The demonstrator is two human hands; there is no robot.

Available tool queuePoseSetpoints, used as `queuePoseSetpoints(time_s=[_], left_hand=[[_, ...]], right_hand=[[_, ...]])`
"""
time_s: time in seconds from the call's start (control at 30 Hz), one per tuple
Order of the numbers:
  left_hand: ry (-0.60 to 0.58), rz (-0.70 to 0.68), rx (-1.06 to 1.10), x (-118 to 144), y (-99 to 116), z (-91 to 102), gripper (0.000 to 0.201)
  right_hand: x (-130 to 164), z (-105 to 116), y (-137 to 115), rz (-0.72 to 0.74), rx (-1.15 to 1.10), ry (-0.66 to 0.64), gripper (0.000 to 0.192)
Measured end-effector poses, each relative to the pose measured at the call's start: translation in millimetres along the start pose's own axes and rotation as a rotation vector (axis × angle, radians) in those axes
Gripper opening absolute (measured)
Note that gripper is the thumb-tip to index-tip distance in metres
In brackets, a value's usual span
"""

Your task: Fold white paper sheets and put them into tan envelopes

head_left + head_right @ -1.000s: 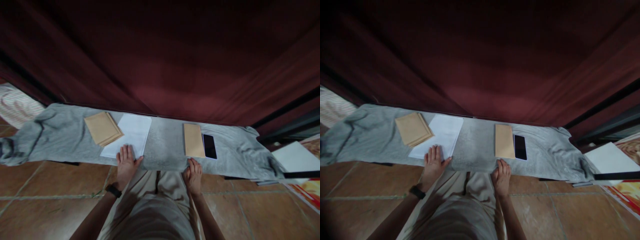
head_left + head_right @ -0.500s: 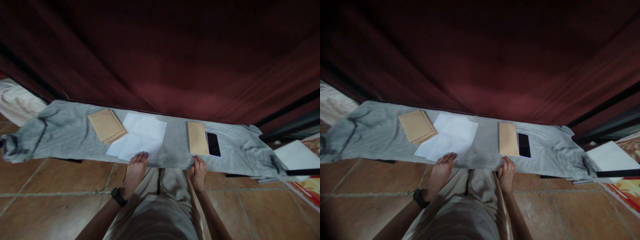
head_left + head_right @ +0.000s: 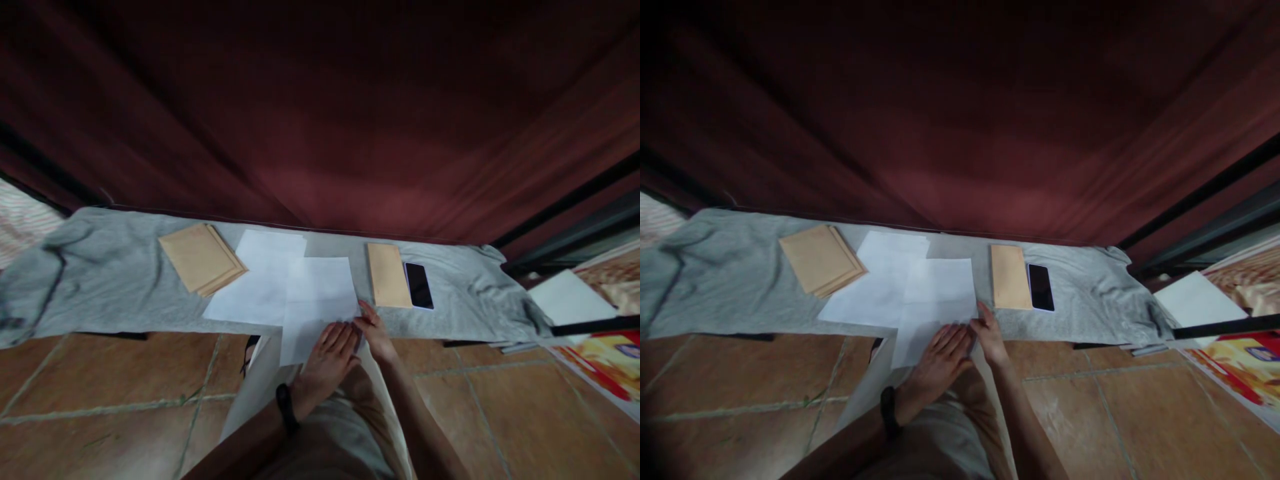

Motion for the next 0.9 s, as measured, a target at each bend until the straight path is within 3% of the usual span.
queuePoseSetpoints(time_s=[0.1,0.2,0.27,0.37,0.47,0.77,0.83,0.9], left_hand=[[0.136,0.038,0.128,3.7,-27.4,35.1,0.048],[0.388,0.268,0.122,0.4,-74.5,72.2,0.046],[0.381,0.328,0.036,-8.3,-102.3,84.2,0.044],[0.200,0.248,-0.039,-28.1,-127.5,81.3,0.043],[0.104,0.194,-0.103,-45.4,-139.6,72.1,0.049],[0.169,0.311,-0.109,-50.0,-165.5,87.8,0.063],[0.221,0.327,0.038,-48.0,-163.9,93.6,0.058],[0.336,0.362,0.351,-45.7,-160.0,99.0,0.048]], right_hand=[[-0.8,14.3,-8.5,-0.039,-0.119,0.018,0.063],[0.0,34.0,-20.9,-0.038,-0.127,0.091,0.071],[1.9,41.5,-27.9,-0.026,-0.107,0.060,0.074],[6.3,42.8,-33.8,-0.016,-0.084,0.051,0.074],[9.6,39.0,-35.3,-0.003,-0.067,0.082,0.071],[8.2,40.1,-38.7,0.093,0.055,0.108,0.059],[6.0,36.3,-49.4,0.076,0.003,0.090,0.062],[2.5,32.8,-66.4,0.084,-0.060,0.097,0.064]])
Point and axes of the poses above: each hand's wrist, its own x-axis away from the middle knuckle, its own z-axis out of the back of the hand, y = z × x, the point moved 2 cm from there along -x, towards the middle knuckle, and after that the axes turned 15 degrees about x, right-handed, at the moved point
